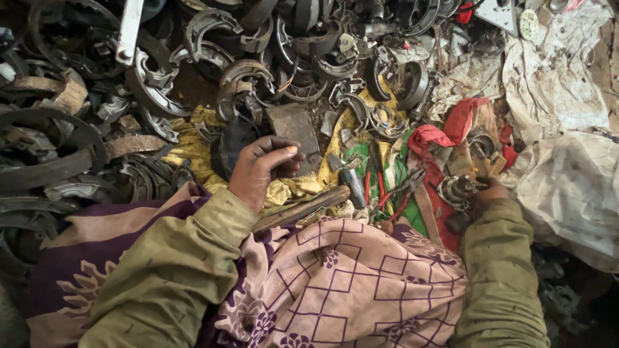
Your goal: The person sits on the floor and uses a hammer and metal block to strike and shape small metal components. They repeatedly pick up parts, position them on the block, and hammer them, then place the pieces back into a pile of scrap metal.
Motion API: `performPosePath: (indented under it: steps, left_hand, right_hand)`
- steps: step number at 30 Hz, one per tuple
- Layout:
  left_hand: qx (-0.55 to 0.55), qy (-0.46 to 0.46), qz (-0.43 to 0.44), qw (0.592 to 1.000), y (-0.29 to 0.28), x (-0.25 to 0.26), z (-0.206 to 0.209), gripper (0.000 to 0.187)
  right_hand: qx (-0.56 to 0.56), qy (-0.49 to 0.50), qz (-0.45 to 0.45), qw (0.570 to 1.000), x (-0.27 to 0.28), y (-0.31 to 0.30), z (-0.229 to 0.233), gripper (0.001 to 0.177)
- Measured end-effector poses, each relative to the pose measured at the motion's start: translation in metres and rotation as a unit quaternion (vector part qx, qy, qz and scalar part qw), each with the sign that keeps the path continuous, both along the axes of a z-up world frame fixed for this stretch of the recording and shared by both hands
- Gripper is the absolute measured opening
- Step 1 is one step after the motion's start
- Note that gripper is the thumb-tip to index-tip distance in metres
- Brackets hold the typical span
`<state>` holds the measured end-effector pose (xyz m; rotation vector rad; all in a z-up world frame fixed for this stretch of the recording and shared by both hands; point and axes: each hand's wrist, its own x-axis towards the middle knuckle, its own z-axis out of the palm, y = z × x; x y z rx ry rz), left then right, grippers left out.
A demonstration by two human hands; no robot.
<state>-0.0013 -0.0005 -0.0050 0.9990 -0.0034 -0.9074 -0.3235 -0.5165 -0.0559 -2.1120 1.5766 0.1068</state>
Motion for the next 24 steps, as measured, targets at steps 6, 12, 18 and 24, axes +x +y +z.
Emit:
performPosePath:
  steps: [6,12,18,24]
  left_hand:
    - [-0.003,-0.003,0.002,1.000,0.000,0.000,0.002,0.023]
    - [-0.007,-0.004,0.004,1.000,0.001,0.001,0.006,0.022]
    - [-0.008,0.002,0.000,1.000,0.000,0.001,0.009,0.021]
    - [0.007,-0.041,0.012,0.999,0.000,-0.001,-0.008,0.021]
  right_hand:
    - [-0.005,0.005,0.003,1.000,0.003,0.008,-0.003,0.057]
    - [-0.063,0.000,0.038,0.997,0.008,0.009,0.000,0.049]
    - [-0.154,0.100,0.009,0.983,0.004,-0.004,0.006,0.048]
    - [-0.154,-0.177,-0.022,0.972,0.015,0.003,0.038,0.040]
